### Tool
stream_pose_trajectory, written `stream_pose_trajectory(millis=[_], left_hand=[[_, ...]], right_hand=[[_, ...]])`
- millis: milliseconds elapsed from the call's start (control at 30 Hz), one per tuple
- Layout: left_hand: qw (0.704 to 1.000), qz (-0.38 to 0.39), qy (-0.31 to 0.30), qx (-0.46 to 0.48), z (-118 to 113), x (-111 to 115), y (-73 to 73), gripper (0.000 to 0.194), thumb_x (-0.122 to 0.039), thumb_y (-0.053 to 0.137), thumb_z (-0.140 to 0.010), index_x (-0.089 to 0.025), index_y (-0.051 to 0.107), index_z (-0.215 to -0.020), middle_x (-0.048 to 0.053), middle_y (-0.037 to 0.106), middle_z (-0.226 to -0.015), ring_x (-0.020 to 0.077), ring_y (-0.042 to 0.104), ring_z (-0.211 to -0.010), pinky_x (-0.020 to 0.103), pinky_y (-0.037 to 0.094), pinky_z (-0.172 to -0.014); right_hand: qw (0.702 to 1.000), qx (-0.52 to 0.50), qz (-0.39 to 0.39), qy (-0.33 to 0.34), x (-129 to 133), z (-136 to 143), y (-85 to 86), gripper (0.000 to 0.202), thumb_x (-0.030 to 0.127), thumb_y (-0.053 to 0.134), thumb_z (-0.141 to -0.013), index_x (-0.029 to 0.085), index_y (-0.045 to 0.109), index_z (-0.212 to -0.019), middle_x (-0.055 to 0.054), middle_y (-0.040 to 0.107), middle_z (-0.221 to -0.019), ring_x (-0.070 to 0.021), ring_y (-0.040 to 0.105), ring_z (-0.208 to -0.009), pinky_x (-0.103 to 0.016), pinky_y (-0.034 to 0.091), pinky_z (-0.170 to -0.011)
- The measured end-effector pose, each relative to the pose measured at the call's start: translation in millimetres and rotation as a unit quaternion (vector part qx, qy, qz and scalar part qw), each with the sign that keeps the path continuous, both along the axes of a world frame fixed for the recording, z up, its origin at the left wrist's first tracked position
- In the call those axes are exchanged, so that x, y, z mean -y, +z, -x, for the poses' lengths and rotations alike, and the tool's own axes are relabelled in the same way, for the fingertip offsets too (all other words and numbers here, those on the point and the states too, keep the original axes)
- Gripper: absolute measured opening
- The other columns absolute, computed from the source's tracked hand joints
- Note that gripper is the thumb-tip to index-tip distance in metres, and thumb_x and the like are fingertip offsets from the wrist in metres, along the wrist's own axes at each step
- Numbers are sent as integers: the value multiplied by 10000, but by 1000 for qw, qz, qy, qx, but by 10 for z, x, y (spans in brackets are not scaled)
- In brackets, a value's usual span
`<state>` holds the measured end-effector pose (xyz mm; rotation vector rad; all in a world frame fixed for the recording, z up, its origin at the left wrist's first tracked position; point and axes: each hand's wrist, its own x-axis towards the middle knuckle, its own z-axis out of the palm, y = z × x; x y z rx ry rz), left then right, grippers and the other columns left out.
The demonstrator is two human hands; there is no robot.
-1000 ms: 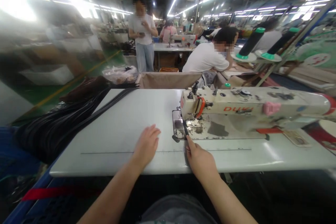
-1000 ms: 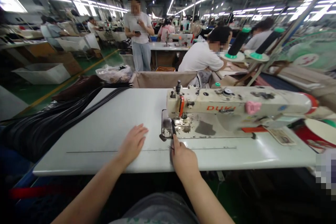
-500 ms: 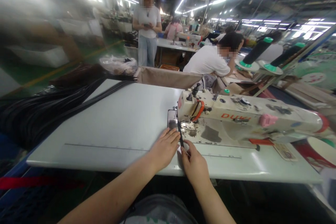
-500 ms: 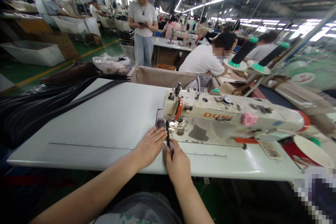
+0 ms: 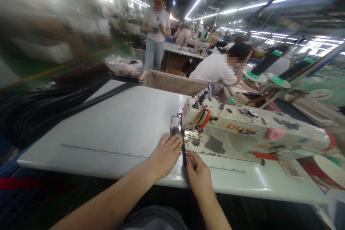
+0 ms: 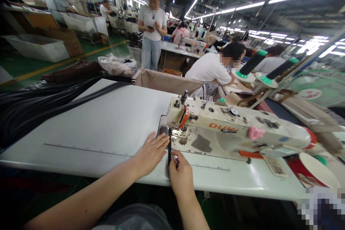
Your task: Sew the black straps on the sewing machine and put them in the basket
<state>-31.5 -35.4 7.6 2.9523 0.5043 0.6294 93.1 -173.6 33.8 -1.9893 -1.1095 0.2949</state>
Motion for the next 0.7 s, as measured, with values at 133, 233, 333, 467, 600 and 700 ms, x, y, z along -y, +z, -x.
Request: stream_pose_trajectory(millis=[133,233,333,467,600,700], left_hand=[[1000,-2,-2,-6,-1,4,1,459,-253,312,-1085,-137,522,-1477,86,525,-1558,248,414,-1495,517,246,-1276],[1000,-6,-1,-5,-3,4,-9,454,-253,322,-1083,-127,529,-1467,87,520,-1562,253,409,-1498,513,247,-1273],[1000,-14,1,-5,-2,7,-13,448,-252,333,-1080,-123,538,-1458,87,522,-1560,253,402,-1502,502,246,-1272],[1000,-21,5,-4,-8,13,-4,452,-259,336,-1080,-118,532,-1462,88,530,-1554,247,402,-1502,479,251,-1272],[1000,-12,12,-6,-44,-11,-14,456,-273,356,-1073,-130,524,-1472,93,524,-1558,246,389,-1511,469,276,-1260],[1000,0,17,-12,-92,-59,-34,451,-280,373,-1069,-130,530,-1464,101,524,-1557,252,396,-1508,468,289,-1254]], right_hand=[[1000,9,-1,0,-3,-9,4,326,355,496,-915,189,751,-1029,-57,771,-820,-204,699,-688,-298,554,-733],[1000,13,-3,4,-8,-4,3,317,350,497,-908,193,754,-1007,-48,764,-804,-198,684,-663,-295,549,-715],[1000,14,-5,4,-7,-4,-16,302,348,501,-908,197,752,-982,-40,755,-779,-193,671,-644,-289,537,-687],[1000,16,-3,4,11,-15,-56,293,343,500,-914,201,747,-981,-32,742,-741,-194,660,-635,-291,527,-686],[1000,15,-7,5,22,-13,-70,290,332,493,-913,203,745,-979,-29,739,-749,-191,658,-641,-289,522,-695],[1000,11,-12,6,18,-1,-60,282,322,493,-905,207,742,-969,-26,741,-764,-185,658,-646,-282,518,-693]])
